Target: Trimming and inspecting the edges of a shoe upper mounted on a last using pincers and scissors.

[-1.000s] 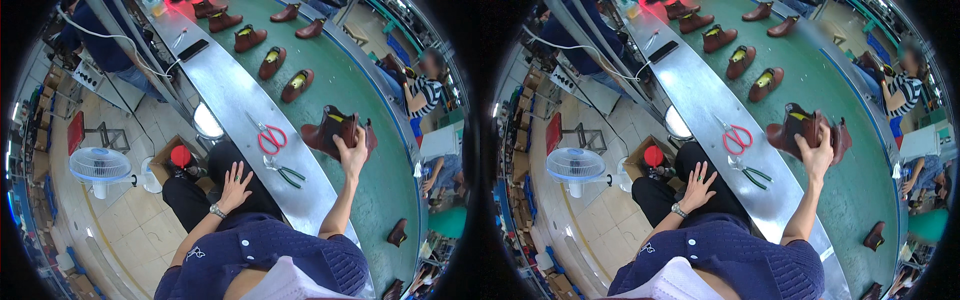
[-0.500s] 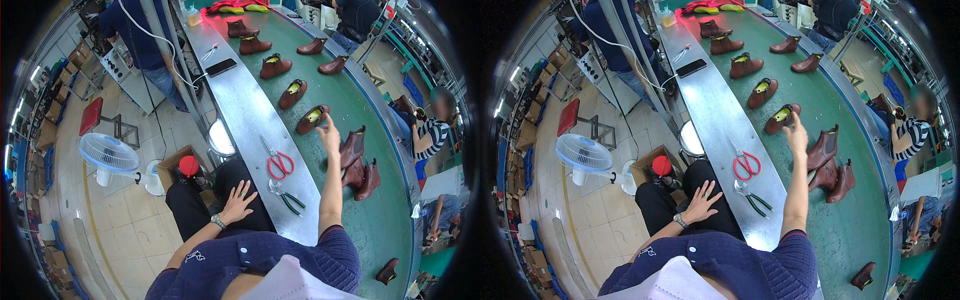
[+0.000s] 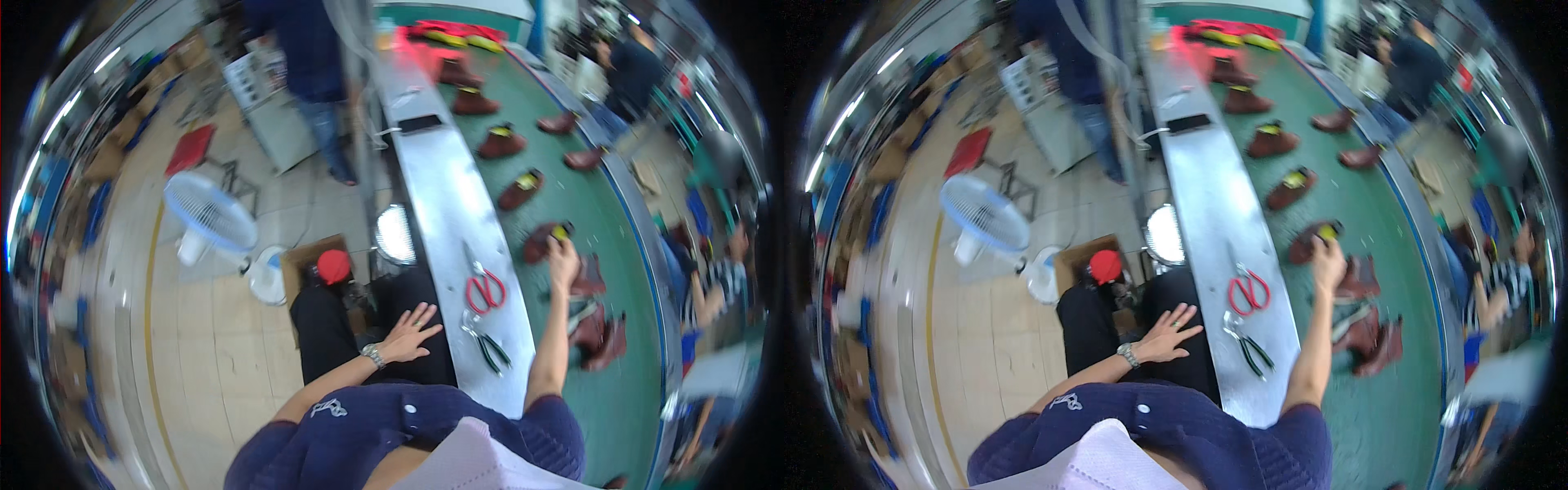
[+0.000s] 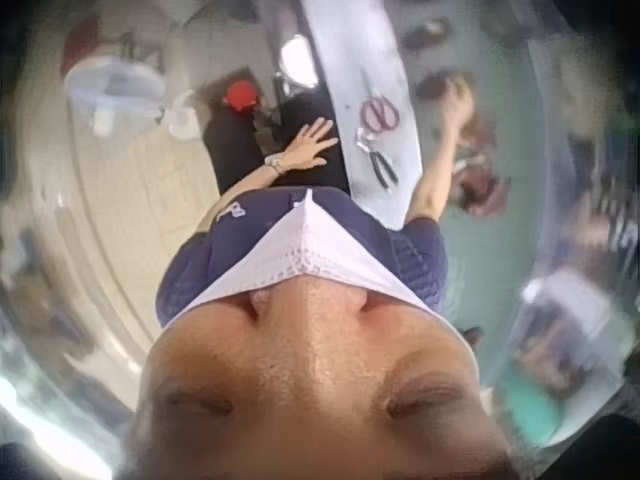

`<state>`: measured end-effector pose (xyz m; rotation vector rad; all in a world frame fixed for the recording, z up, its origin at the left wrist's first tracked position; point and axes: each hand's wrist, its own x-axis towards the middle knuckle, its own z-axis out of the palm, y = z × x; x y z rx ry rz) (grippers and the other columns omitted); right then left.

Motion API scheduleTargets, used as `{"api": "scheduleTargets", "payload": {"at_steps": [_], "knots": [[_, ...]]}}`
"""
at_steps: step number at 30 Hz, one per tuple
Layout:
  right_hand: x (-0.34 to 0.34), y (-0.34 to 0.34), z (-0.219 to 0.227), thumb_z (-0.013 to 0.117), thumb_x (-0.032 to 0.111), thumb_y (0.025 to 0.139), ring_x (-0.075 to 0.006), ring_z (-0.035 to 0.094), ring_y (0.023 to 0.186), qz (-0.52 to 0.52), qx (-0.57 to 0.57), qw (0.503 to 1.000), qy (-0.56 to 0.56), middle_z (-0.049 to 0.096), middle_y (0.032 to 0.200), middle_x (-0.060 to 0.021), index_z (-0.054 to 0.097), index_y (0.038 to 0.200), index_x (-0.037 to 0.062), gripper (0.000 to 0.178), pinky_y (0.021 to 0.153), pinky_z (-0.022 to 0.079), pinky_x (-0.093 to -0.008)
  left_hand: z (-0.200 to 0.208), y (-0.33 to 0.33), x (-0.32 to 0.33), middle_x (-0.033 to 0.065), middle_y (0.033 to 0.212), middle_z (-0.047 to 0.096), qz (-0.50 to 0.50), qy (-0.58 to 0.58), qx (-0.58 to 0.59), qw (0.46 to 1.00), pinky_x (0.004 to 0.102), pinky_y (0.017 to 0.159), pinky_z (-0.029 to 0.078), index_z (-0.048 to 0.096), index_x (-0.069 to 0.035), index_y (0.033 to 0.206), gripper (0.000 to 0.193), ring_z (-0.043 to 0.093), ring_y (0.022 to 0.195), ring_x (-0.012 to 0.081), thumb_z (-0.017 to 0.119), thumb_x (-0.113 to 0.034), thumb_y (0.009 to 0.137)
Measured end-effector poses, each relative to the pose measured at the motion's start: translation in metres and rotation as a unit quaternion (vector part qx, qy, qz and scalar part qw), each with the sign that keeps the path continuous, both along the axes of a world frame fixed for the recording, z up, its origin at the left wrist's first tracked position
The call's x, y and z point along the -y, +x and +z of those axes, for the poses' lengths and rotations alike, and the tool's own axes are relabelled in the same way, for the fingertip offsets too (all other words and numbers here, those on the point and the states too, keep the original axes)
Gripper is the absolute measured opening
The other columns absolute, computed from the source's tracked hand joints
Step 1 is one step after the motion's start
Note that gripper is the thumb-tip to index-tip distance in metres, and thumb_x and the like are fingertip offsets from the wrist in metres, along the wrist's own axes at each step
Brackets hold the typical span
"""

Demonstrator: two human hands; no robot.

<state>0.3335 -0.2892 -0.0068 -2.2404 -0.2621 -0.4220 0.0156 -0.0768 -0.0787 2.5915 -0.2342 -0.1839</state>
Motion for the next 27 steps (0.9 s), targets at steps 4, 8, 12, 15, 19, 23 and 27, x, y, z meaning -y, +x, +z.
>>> {"api": "scheduleTargets", "payload": {"at_steps": [4,8,12,15,19,23,27], "knots": [[0.003,-0.055,0.089,0.059,0.017,0.086,-0.0019,0.036,0.048,0.113,-0.090,0.970,0.197,0.042,0.056,0.0056,0.060,0.080,-0.0002,0.018,0.041,0.026,-0.0198,0.012,0.017,-0.006,0.0229,0.143,0.018,0.001,-0.152,-0.063,0.986,0.0454,0.107,0.020,0.021,-0.002,0.138,0.085,0.016,0.133,0.0361,0.065,-0.038,0.075],[-0.013,-0.114,0.129,0.058,0.015,0.087,-0.0014,0.033,0.038,0.217,-0.063,0.957,0.182,0.039,0.048,0.0045,0.050,0.064,0.0040,0.027,0.034,0.022,-0.0201,0.058,0.026,0.000,0.0229,0.142,0.021,0.003,-0.259,0.064,0.964,0.0423,0.108,0.019,0.008,-0.005,0.141,0.102,0.021,0.133,0.0320,0.068,-0.046,0.070],[-0.038,-0.161,0.140,0.056,0.010,0.086,-0.0006,0.029,0.038,0.361,-0.159,0.889,0.233,0.037,0.049,0.0055,0.048,0.064,0.0057,0.024,0.034,0.021,-0.0181,0.113,0.014,0.018,0.0173,0.141,0.027,-0.050,-0.405,0.101,0.907,0.0383,0.104,0.026,0.004,-0.012,0.143,0.115,0.034,0.126,0.0314,0.080,-0.030,0.060],[-0.071,-0.185,0.134,0.057,0.005,0.084,-0.0025,0.035,0.038,0.393,-0.205,0.856,0.265,0.043,0.050,0.0034,0.053,0.071,-0.0004,0.016,0.035,0.024,-0.0190,0.129,-0.010,0.010,0.0184,0.132,0.038,0.010,-0.420,0.217,0.881,0.0351,0.099,0.034,0.007,-0.009,0.143,0.111,0.044,0.118,0.0293,0.081,-0.018,0.061],[-0.121,-0.215,0.129,0.054,0.005,0.085,-0.0040,0.048,0.060,0.451,-0.181,0.859,0.163,0.052,0.068,0.0014,0.052,0.117,-0.0035,0.033,0.055,0.040,-0.0175,0.116,-0.049,-0.030,0.0139,0.145,0.021,0.105,-0.471,0.168,0.860,0.0352,0.107,0.024,0.013,-0.006,0.142,0.106,0.025,0.131,0.0213,0.081,-0.015,0.062],[-0.152,-0.262,0.116,0.070,0.020,0.075,-0.0216,0.056,0.096,0.593,-0.139,0.787,0.094,0.054,0.107,-0.0131,0.040,0.130,0.0018,0.065,0.081,0.046,-0.0297,0.119,-0.094,-0.062,0.0108,0.144,0.023,0.288,-0.457,0.205,0.816,0.0341,0.105,0.028,0.010,-0.013,0.143,0.111,0.029,0.129,0.0195,0.082,-0.007,0.058],[-0.177,-0.300,0.107,0.073,0.032,0.069,-0.0323,0.053,0.104,0.604,-0.027,0.797,-0.001,0.046,0.121,-0.0163,0.036,0.132,0.0036,0.078,0.086,0.046,-0.0382,0.114,-0.117,-0.088,0.0104,0.144,0.023,0.353,-0.420,0.219,0.807,0.0335,0.104,0.030,0.007,-0.012,0.143,0.113,0.031,0.128,0.0193,0.079,-0.001,0.057]]}}
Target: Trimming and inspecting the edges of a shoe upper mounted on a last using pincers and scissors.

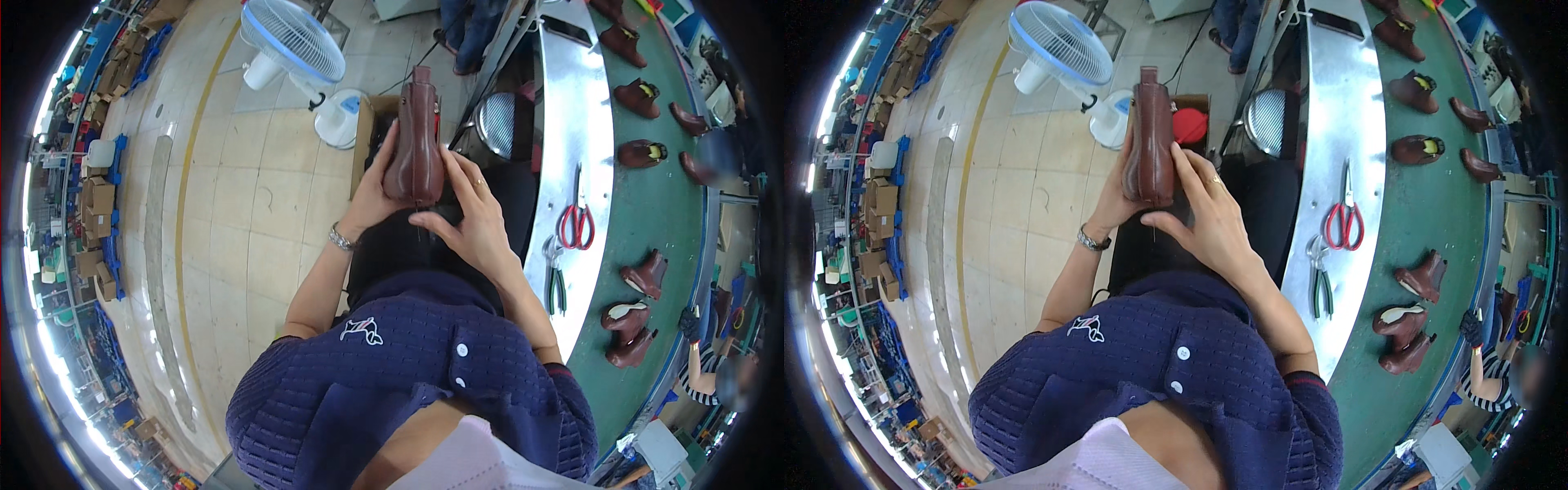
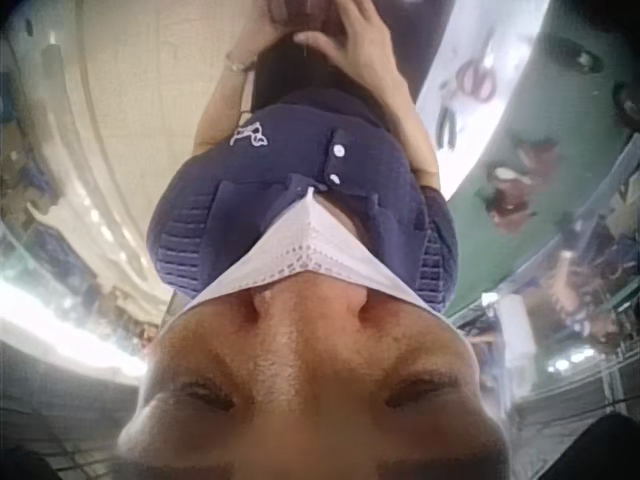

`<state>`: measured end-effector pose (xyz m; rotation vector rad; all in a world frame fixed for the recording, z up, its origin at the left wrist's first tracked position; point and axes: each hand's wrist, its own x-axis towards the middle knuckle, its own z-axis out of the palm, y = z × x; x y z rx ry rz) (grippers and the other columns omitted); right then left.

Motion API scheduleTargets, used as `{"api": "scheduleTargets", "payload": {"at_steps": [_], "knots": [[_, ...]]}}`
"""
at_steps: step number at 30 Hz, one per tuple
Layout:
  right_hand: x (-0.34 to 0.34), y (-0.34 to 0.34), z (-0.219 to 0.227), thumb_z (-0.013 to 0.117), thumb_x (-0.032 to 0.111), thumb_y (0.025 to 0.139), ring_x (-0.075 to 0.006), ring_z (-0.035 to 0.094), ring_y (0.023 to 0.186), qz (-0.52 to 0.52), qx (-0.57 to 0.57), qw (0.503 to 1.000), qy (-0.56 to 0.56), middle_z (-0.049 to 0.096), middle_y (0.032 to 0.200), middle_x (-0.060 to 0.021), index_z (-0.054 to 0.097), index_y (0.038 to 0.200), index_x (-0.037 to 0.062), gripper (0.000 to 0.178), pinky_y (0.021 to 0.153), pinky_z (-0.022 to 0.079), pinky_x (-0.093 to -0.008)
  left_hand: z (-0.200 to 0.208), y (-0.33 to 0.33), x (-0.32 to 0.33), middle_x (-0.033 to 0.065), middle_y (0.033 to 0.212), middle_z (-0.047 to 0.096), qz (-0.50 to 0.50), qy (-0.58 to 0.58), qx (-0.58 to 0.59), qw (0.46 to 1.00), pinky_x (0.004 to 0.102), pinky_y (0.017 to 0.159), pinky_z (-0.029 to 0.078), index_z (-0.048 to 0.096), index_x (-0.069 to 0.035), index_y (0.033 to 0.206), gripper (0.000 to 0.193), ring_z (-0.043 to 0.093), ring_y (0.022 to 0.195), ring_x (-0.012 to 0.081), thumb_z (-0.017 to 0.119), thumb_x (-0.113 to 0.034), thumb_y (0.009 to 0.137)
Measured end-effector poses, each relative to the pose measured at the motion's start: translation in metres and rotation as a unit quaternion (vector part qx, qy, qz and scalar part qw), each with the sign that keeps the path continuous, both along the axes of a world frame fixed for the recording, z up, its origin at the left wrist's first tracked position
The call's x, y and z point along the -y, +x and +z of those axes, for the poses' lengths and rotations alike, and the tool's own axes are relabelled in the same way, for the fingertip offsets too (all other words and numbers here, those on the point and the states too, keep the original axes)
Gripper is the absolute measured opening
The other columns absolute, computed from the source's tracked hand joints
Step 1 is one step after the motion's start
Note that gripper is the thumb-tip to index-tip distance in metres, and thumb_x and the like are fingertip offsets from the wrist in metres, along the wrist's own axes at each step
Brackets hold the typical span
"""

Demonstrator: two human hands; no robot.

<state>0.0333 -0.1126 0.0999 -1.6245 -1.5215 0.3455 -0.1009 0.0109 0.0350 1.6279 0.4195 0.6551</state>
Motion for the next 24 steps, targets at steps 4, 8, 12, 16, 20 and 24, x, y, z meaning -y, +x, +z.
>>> {"api": "scheduleTargets", "payload": {"at_steps": [4,8,12,16,20,24], "knots": [[-0.007,-0.014,-0.022,0.070,0.018,0.072,-0.0323,0.051,0.105,0.016,-0.006,1.000,-0.023,0.046,0.119,-0.0169,0.036,0.132,0.0037,0.070,0.086,0.045,-0.0377,-0.015,-0.020,0.003,0.0104,0.145,0.022,0.025,-0.018,-0.014,0.999,0.0331,0.103,0.031,0.005,-0.011,0.143,0.115,0.031,0.129,0.0196,0.080,-0.001,0.056],[0.000,-0.020,-0.026,0.066,0.008,0.073,-0.0323,0.051,0.106,0.025,0.002,0.999,-0.022,0.047,0.120,-0.0159,0.036,0.132,0.0038,0.066,0.087,0.045,-0.0364,-0.019,-0.029,0.007,0.0106,0.145,0.020,0.028,-0.013,-0.041,0.999,0.0335,0.104,0.030,0.004,-0.011,0.143,0.118,0.029,0.130,0.0203,0.081,-0.003,0.055],[0.006,-0.011,-0.025,0.063,0.003,0.073,-0.0330,0.051,0.107,0.030,-0.004,0.999,-0.031,0.045,0.123,-0.0157,0.035,0.133,0.0045,0.067,0.089,0.044,-0.0362,-0.024,-0.025,0.005,0.0108,0.146,0.018,-0.003,0.006,-0.039,0.999,0.0338,0.105,0.028,0.003,-0.011,0.143,0.118,0.026,0.131,0.0202,0.082,-0.004,0.055],[0.013,-0.004,-0.023,0.067,0.008,0.073,-0.0327,0.051,0.108,0.029,-0.028,0.998,-0.039,0.045,0.125,-0.0154,0.036,0.133,0.0061,0.068,0.089,0.044,-0.0368,-0.030,-0.018,0.003,0.0104,0.146,0.017,-0.021,-0.024,-0.015,0.999,0.0337,0.105,0.027,0.005,-0.010,0.143,0.117,0.024,0.132,0.0202,0.082,-0.005,0.055],[0.046,0.020,-0.036,0.068,0.012,0.074,-0.0311,0.051,0.110,-0.083,-0.065,0.988,-0.109,0.051,0.120,-0.0164,0.044,0.127,0.0054,0.058,0.090,0.043,-0.0350,-0.016,-0.016,0.006,0.0097,0.142,0.028,-0.009,-0.031,-0.033,0.999,0.0325,0.102,0.031,0.015,-0.009,0.142,0.108,0.034,0.127,0.0198,0.081,-0.005,0.057],[0.130,0.052,-0.094,0.065,0.018,0.078,-0.0350,0.051,0.106,-0.340,0.083,0.908,-0.232,0.051,0.118,-0.0206,0.046,0.124,0.0033,0.052,0.090,0.041,-0.0385,-0.014,-0.031,0.004,0.0079,0.130,0.043,-0.019,-0.264,-0.080,0.961,0.0314,0.097,0.036,0.027,-0.006,0.137,0.088,0.046,0.115,0.0181,0.078,-0.011,0.065]]}}
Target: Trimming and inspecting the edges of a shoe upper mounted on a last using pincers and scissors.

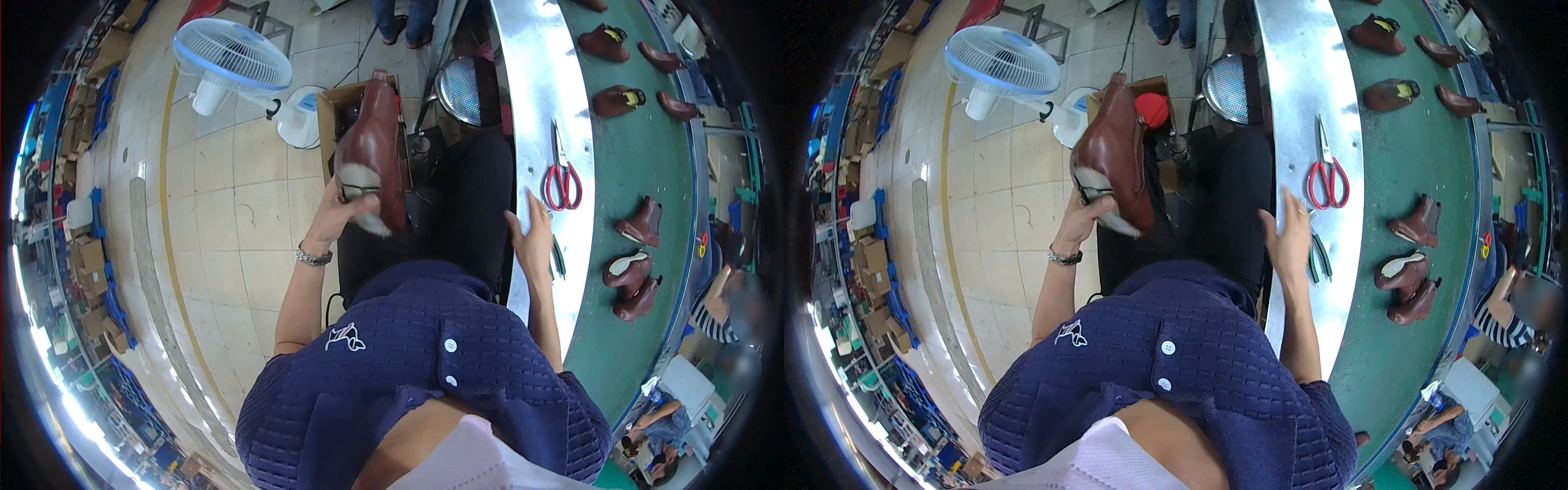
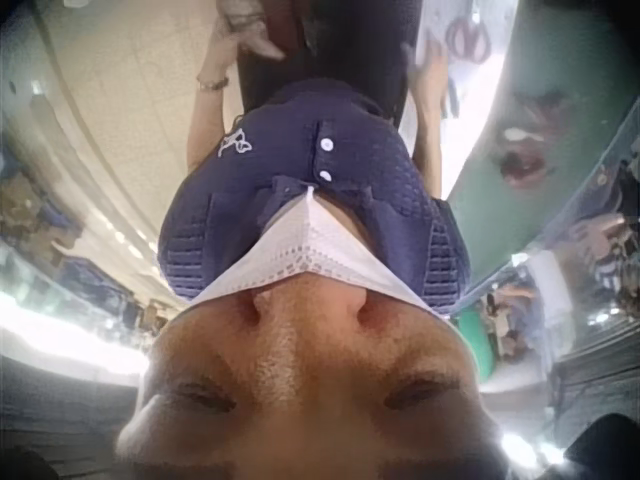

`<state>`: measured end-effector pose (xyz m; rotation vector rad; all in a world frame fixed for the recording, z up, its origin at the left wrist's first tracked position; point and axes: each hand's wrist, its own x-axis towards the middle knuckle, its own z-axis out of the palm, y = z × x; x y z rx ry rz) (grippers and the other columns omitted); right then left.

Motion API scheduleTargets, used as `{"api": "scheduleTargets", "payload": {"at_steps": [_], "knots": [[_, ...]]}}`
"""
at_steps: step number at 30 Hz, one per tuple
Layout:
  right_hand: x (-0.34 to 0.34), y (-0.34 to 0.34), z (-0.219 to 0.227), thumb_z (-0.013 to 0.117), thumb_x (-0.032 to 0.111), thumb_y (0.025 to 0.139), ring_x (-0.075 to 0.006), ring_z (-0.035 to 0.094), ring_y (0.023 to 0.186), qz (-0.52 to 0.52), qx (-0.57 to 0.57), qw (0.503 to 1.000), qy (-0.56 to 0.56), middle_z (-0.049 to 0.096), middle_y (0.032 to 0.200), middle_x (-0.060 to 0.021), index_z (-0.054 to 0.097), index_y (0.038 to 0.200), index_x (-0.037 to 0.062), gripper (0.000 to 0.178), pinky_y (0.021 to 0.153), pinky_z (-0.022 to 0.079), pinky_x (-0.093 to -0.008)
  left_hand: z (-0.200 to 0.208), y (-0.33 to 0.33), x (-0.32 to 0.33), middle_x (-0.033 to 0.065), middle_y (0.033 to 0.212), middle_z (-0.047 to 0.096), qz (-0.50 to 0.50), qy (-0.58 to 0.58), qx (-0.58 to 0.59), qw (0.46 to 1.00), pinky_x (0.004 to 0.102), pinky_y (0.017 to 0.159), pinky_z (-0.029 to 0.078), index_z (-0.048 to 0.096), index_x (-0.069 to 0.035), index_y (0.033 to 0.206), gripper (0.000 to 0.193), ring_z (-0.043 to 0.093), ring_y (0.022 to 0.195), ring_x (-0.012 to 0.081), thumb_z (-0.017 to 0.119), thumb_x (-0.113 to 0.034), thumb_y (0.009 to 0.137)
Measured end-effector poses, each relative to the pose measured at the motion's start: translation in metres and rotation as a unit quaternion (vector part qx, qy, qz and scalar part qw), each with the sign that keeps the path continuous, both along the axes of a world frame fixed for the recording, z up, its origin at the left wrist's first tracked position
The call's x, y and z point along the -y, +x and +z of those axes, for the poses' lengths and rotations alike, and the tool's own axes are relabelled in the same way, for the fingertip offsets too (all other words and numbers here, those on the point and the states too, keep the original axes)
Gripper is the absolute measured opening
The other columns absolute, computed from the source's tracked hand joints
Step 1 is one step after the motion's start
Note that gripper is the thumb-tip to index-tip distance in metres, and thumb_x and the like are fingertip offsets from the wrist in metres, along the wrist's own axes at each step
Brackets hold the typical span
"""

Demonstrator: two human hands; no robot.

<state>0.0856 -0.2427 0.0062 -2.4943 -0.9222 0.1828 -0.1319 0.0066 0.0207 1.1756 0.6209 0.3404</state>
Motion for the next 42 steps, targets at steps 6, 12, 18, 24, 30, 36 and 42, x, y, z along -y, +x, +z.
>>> {"api": "scheduleTargets", "payload": {"at_steps": [6,12,18,24,30,36,42], "knots": [[0.087,-0.002,-0.031,0.063,0.021,0.079,-0.0322,0.045,0.104,-0.108,0.019,0.987,-0.120,0.048,0.112,-0.0172,0.044,0.129,0.0127,0.055,0.089,0.039,-0.0417,0.001,0.024,-0.002,0.0075,0.114,0.053,-0.044,-0.169,-0.082,0.981,0.0291,0.087,0.042,0.038,-0.002,0.128,0.065,0.052,0.101,0.0150,0.068,-0.032,0.078],[0.092,0.005,-0.038,0.052,0.016,0.086,-0.0330,0.048,0.099,-0.079,-0.160,0.981,-0.077,0.049,0.109,-0.0204,0.040,0.131,0.0059,0.047,0.089,0.038,-0.0374,0.007,0.067,0.013,0.0108,0.123,0.046,-0.098,-0.095,-0.078,0.988,0.0306,0.092,0.039,0.029,-0.002,0.134,0.073,0.046,0.109,0.0174,0.065,-0.035,0.080],[0.012,-0.017,0.036,0.051,0.017,0.089,-0.0164,0.054,0.095,-0.030,-0.474,0.869,0.140,0.057,0.106,-0.0099,0.026,0.138,0.0027,0.057,0.083,0.041,-0.0272,0.003,0.079,0.018,0.0126,0.127,0.042,-0.064,-0.100,-0.065,0.991,0.0320,0.095,0.036,0.025,-0.002,0.136,0.075,0.043,0.114,0.0196,0.064,-0.035,0.081],[-0.074,0.000,0.079,0.044,0.011,0.092,-0.0207,0.057,0.097,0.082,-0.638,0.753,0.140,0.057,0.110,-0.0147,0.017,0.141,0.0060,0.056,0.087,0.043,-0.0317,-0.014,0.085,0.017,0.0123,0.126,0.043,-0.059,-0.118,-0.042,0.990,0.0317,0.095,0.036,0.026,-0.003,0.136,0.068,0.043,0.114,0.0195,0.059,-0.034,0.085],[-0.117,0.022,0.084,0.038,0.011,0.094,-0.0267,0.058,0.102,0.090,-0.698,0.708,0.063,0.055,0.115,-0.0199,0.013,0.141,0.0064,0.053,0.091,0.045,-0.0353,-0.016,0.087,0.020,0.0136,0.123,0.048,-0.074,-0.026,-0.033,0.996,0.0315,0.095,0.036,0.031,-0.002,0.132,0.061,0.046,0.113,0.0210,0.055,-0.035,0.086],[-0.118,0.022,0.082,0.044,0.015,0.094,-0.0142,0.059,0.078,0.075,-0.624,0.778,0.014,0.056,0.088,-0.0064,0.019,0.140,0.0089,0.053,0.071,0.051,-0.0281,-0.017,0.087,0.020,0.0161,0.122,0.049,-0.076,0.026,-0.055,0.995,0.0315,0.094,0.037,0.032,0.000,0.132,0.062,0.047,0.112,0.0199,0.055,-0.035,0.085],[-0.112,0.008,0.071,0.042,0.012,0.094,-0.0107,0.054,0.070,0.118,-0.570,0.811,0.060,0.052,0.081,-0.0038,0.021,0.139,0.0084,0.050,0.063,0.048,-0.0248,-0.006,0.116,0.008,0.0095,0.118,0.051,0.095,-0.195,0.097,0.971,0.0261,0.093,0.036,0.036,0.000,0.130,0.046,0.049,0.106,0.0148,0.048,-0.015,0.089]]}}
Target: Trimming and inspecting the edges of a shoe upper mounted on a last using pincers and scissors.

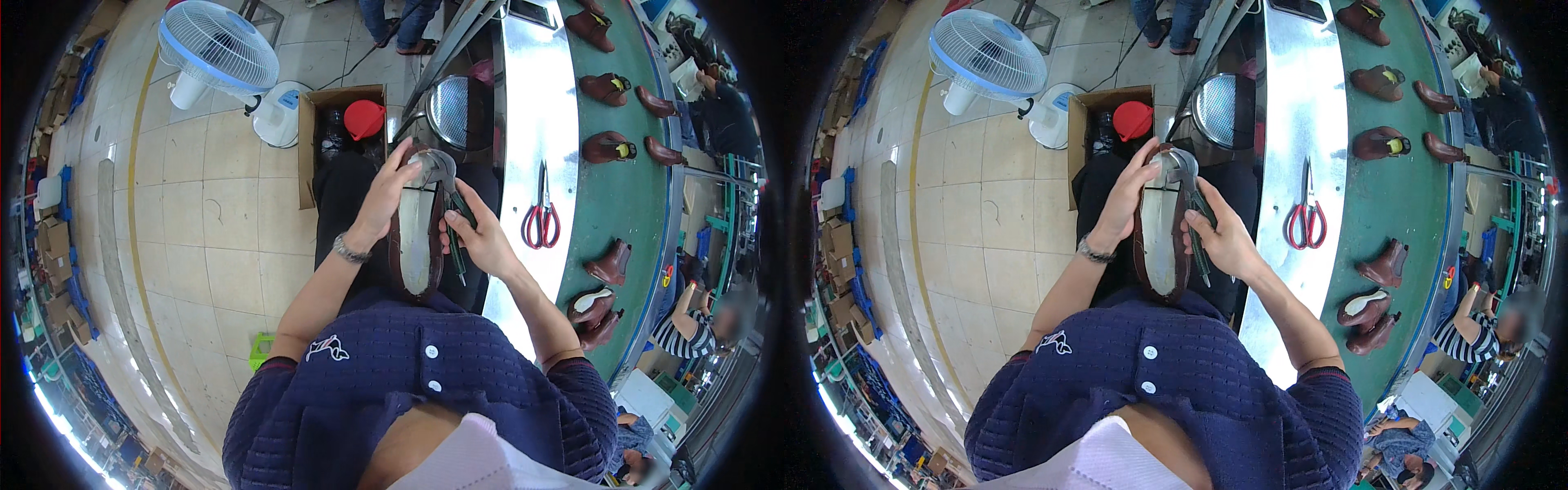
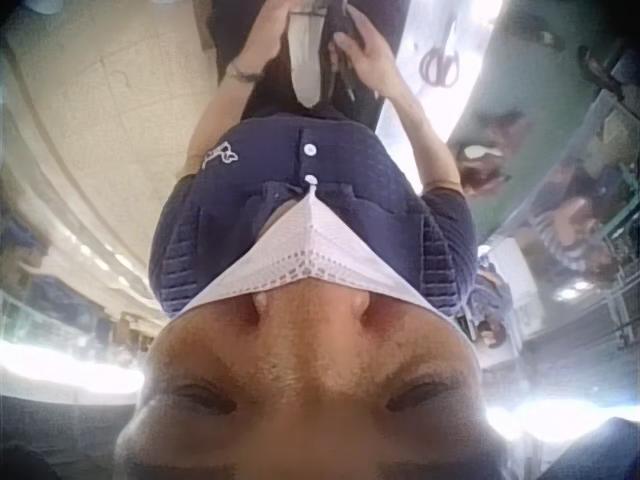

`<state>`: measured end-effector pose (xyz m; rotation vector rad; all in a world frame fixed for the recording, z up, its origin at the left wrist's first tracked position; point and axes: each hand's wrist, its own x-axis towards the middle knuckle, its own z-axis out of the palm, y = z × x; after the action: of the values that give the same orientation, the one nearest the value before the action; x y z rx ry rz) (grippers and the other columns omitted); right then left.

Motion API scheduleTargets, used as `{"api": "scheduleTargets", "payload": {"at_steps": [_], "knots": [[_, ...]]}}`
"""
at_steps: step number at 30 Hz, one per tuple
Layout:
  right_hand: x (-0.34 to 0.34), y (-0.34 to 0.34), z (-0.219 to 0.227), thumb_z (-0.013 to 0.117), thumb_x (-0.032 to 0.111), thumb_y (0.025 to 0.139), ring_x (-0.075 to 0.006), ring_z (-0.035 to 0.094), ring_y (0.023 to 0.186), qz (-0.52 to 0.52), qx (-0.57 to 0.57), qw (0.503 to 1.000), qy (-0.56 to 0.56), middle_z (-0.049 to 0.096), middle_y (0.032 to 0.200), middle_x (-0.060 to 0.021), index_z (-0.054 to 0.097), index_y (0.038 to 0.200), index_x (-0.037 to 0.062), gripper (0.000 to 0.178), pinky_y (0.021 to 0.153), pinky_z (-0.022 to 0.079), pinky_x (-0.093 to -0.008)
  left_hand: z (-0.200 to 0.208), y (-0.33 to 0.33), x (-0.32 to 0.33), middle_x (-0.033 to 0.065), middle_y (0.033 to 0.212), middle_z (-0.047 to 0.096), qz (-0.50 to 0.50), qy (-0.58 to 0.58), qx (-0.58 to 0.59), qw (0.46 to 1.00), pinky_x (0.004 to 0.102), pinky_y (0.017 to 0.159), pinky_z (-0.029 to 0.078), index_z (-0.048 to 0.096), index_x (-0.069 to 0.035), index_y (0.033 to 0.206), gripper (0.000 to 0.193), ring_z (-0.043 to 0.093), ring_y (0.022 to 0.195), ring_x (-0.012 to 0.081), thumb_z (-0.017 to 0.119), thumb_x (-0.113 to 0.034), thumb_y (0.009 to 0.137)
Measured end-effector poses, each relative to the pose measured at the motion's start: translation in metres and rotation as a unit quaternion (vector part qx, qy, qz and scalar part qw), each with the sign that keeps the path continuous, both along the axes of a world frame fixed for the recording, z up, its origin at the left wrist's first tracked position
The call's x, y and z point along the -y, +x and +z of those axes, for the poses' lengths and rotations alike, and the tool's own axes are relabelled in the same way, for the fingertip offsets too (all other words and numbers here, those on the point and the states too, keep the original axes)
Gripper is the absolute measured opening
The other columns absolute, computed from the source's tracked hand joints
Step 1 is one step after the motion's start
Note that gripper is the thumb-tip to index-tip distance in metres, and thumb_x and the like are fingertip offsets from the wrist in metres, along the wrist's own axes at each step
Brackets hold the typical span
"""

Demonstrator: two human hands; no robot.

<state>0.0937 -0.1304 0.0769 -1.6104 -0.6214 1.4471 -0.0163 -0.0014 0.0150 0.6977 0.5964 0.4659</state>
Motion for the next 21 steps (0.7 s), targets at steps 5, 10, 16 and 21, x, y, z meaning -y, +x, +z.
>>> {"api": "scheduleTargets", "payload": {"at_steps": [5,10,16,21], "knots": [[0.003,-0.012,-0.007,0.042,0.009,0.094,-0.0107,0.053,0.067,-0.022,0.055,0.998,0.010,0.052,0.079,-0.0044,0.022,0.139,0.0060,0.049,0.061,0.048,-0.0256,-0.001,0.007,0.003,0.0072,0.116,0.053,0.006,0.110,-0.083,0.991,0.0238,0.090,0.037,0.040,-0.002,0.128,0.042,0.049,0.104,0.0115,0.048,-0.013,0.088],[0.006,-0.011,-0.013,0.045,0.008,0.092,-0.0118,0.055,0.064,-0.067,0.056,0.996,0.028,0.056,0.078,-0.0064,0.027,0.136,0.0065,0.048,0.059,0.050,-0.0269,-0.006,0.012,0.000,0.0062,0.111,0.056,0.016,0.085,-0.046,0.995,0.0234,0.088,0.038,0.044,-0.001,0.126,0.039,0.051,0.100,0.0107,0.048,-0.012,0.089],[-0.007,0.025,0.005,0.043,0.010,0.093,-0.0119,0.056,0.069,0.057,0.046,0.997,-0.018,0.054,0.083,-0.0054,0.023,0.138,0.0079,0.050,0.061,0.048,-0.0257,-0.023,0.025,-0.017,0.0026,0.098,0.060,0.018,0.036,-0.070,0.997,0.0209,0.079,0.040,0.057,0.002,0.112,0.030,0.053,0.088,0.0079,0.055,-0.017,0.088],[-0.021,0.037,0.041,0.045,0.009,0.091,-0.0153,0.060,0.064,0.208,0.240,0.945,-0.073,0.059,0.073,-0.0077,0.025,0.138,0.0071,0.051,0.065,0.049,-0.0289,-0.020,0.025,-0.014,0.0019,0.093,0.059,0.021,0.140,-0.107,0.984,0.0208,0.074,0.040,0.056,0.002,0.113,0.030,0.051,0.082,0.0069,0.052,-0.016,0.090]]}}
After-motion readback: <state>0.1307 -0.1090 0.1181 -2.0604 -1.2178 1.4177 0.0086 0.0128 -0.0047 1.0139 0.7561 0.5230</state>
